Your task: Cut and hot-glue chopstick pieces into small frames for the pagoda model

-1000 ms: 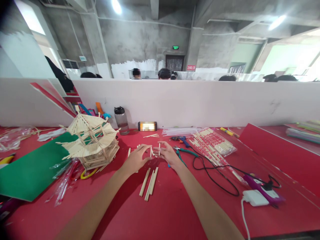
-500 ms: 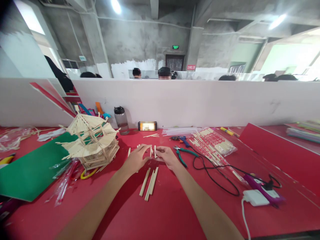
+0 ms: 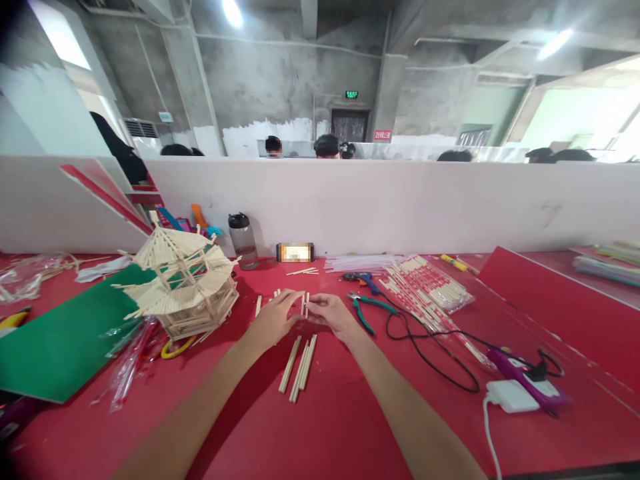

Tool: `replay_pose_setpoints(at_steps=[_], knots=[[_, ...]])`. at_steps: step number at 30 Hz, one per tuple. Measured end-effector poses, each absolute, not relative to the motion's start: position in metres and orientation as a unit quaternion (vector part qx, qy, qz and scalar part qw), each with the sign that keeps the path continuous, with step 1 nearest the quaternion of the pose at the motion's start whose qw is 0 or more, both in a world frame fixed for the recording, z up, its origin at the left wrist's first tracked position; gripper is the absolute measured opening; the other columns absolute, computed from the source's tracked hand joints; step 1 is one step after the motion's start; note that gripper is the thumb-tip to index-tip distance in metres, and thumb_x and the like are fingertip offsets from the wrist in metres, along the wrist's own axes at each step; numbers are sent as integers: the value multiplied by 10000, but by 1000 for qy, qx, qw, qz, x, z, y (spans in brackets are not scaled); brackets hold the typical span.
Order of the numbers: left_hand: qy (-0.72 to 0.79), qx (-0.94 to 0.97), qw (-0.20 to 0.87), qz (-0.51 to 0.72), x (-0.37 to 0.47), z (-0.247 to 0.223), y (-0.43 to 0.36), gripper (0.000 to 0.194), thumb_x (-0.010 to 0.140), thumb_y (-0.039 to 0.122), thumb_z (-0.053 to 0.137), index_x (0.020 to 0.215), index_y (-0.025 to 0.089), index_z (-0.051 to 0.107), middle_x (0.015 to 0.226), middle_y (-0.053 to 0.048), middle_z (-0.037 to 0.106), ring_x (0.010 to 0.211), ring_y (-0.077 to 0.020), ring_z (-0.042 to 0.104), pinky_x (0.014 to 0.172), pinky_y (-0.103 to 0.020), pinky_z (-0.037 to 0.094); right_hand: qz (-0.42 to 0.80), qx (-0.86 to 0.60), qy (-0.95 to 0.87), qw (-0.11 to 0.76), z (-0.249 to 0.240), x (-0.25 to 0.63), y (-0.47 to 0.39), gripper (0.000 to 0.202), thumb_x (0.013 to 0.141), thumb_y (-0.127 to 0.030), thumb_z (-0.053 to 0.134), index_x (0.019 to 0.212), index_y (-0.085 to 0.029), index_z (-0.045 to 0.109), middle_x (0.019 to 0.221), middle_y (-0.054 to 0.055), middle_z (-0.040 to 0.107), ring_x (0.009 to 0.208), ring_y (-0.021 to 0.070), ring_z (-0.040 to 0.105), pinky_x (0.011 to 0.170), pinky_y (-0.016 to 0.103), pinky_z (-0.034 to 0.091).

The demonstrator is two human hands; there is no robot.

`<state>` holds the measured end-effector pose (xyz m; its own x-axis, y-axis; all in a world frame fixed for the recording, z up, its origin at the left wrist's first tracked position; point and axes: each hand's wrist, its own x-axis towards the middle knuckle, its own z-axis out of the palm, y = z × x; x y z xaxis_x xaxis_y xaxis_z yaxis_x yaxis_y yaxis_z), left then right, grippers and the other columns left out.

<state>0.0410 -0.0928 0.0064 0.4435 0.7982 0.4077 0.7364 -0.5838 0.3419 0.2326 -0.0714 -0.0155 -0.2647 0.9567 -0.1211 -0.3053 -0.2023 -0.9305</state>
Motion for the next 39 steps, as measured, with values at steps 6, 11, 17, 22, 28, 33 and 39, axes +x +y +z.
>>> replay_pose_setpoints(at_steps=[6, 11, 17, 22, 28, 33, 39], knots=[[437, 854, 70, 273, 40, 5, -91, 593, 872, 120, 604, 1416, 290, 439, 1288, -68, 571, 1173, -252, 592, 978, -385, 497, 668, -388, -431, 466, -18, 232, -70, 419, 537, -362, 929, 832, -163, 707, 736, -1, 725, 632, 127, 696, 666, 238, 585], [439, 854, 67, 270, 40, 4, -91, 580, 866, 116, 616, 1401, 274, 459, 1298, -75, 570, 1178, -256, 591, 987, -388, 493, 663, -389, -439, 464, -19, 232, -69, 411, 552, -374, 923, 835, -165, 709, 728, -2, 723, 636, 140, 703, 683, 255, 592], [440, 854, 67, 268, 40, 1, -90, 600, 853, 96, 619, 1405, 272, 460, 1295, -81, 574, 1177, -270, 595, 978, -409, 496, 659, -389, -449, 462, -16, 231, -71, 418, 545, -397, 919, 824, -163, 714, 734, 6, 728, 648, 156, 716, 689, 268, 594], [432, 857, 61, 275, 39, -3, -86, 599, 848, 106, 630, 1403, 268, 476, 1278, -86, 587, 1149, -258, 611, 957, -383, 500, 650, -398, -453, 463, -16, 230, -72, 435, 529, -401, 922, 829, -160, 718, 728, 3, 724, 632, 148, 703, 688, 278, 593], [437, 851, 80, 279, 38, -8, -79, 574, 851, 174, 663, 1400, 234, 507, 1126, -78, 671, 1041, -250, 649, 905, -355, 506, 647, -396, -457, 465, -15, 230, -73, 421, 532, -410, 919, 812, -166, 720, 730, -5, 718, 616, 139, 693, 684, 279, 592], [422, 849, 124, 295, 39, -8, -80, 618, 858, 182, 656, 1444, 250, 470, 1074, -58, 664, 979, -219, 645, 891, -338, 509, 644, -393, -453, 475, -16, 231, -71, 409, 541, -395, 920, 810, -164, 716, 727, -5, 714, 612, 129, 679, 684, 270, 591], [419, 834, 142, 330, 42, -3, -85, 639, 874, 266, 663, 1472, 248, 436, 1109, -71, 631, 990, -221, 636, 914, -354, 518, 640, -365, -444, 510, -14, 230, -71, 403, 564, -380, 913, 839, -167, 710, 808, 15, 735, 711, 154, 696, 715, 284, 597]])
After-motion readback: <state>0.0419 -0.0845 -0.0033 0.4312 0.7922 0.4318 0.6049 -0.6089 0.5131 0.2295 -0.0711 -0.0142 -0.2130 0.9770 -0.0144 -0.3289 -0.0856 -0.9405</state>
